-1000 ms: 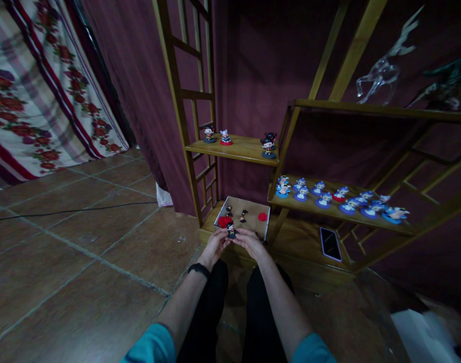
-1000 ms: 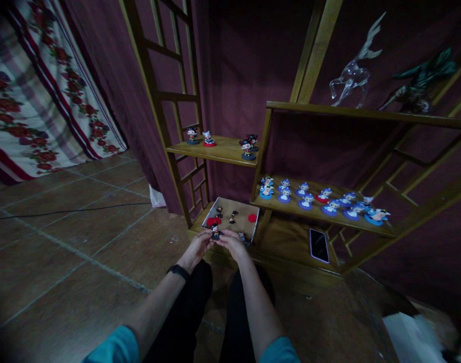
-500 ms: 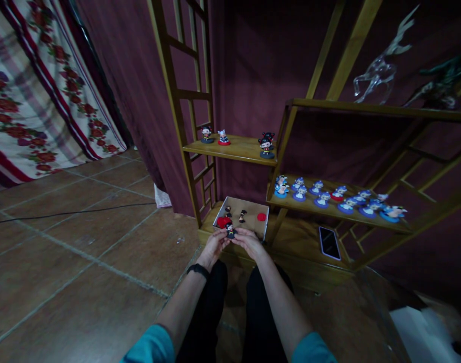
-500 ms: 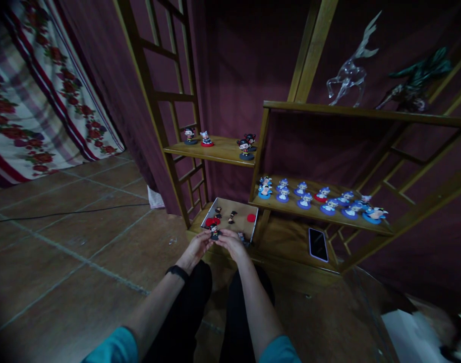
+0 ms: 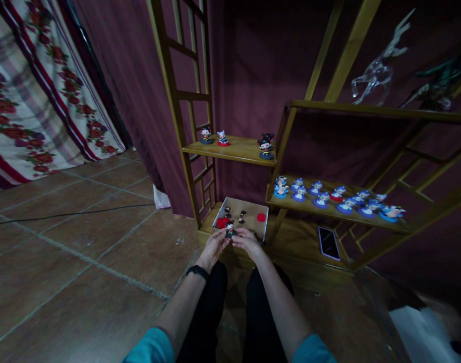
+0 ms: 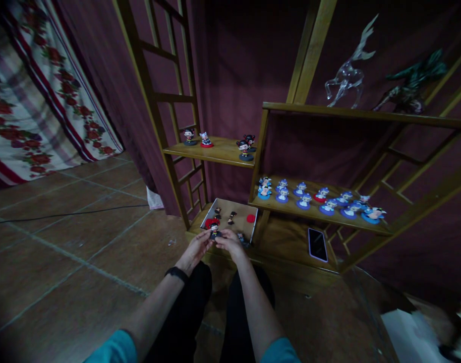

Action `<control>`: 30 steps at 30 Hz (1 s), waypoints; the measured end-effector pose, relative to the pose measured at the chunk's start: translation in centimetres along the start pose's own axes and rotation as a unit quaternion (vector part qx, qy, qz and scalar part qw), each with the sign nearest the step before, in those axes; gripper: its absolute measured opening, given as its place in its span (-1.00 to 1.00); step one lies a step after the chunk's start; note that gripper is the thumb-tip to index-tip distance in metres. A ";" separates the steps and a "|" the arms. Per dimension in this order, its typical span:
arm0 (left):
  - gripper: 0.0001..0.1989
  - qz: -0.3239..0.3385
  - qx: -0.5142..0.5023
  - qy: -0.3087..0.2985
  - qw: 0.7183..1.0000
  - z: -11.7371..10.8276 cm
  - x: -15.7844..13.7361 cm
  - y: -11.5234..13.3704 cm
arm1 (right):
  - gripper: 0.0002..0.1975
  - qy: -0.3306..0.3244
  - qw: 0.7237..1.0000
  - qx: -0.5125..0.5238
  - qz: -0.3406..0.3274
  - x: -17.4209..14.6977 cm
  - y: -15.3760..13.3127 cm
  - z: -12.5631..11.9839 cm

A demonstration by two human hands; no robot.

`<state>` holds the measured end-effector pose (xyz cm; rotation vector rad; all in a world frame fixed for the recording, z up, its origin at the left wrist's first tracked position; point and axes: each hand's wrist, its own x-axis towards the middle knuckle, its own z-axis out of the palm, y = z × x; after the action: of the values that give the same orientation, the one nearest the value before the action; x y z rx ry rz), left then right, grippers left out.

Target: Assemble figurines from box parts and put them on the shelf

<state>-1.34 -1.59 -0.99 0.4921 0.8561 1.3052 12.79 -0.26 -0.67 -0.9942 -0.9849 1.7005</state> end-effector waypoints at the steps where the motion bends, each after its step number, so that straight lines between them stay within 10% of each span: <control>1: -0.82 0.000 -0.002 0.003 1.000 0.0 0.0 0.0 | -0.61 0.005 1.000 -0.012 -0.002 0.0 0.0 0.1; 30: -0.52 0.043 0.078 -0.104 0.991 0.9 -1.4 -0.1 | -0.62 -0.011 0.996 0.083 -0.031 -1.0 -0.2 -0.2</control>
<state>-0.67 -2.84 -0.14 0.7823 0.7723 1.2448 13.32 -1.08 -0.35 -0.8308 -0.8647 1.7134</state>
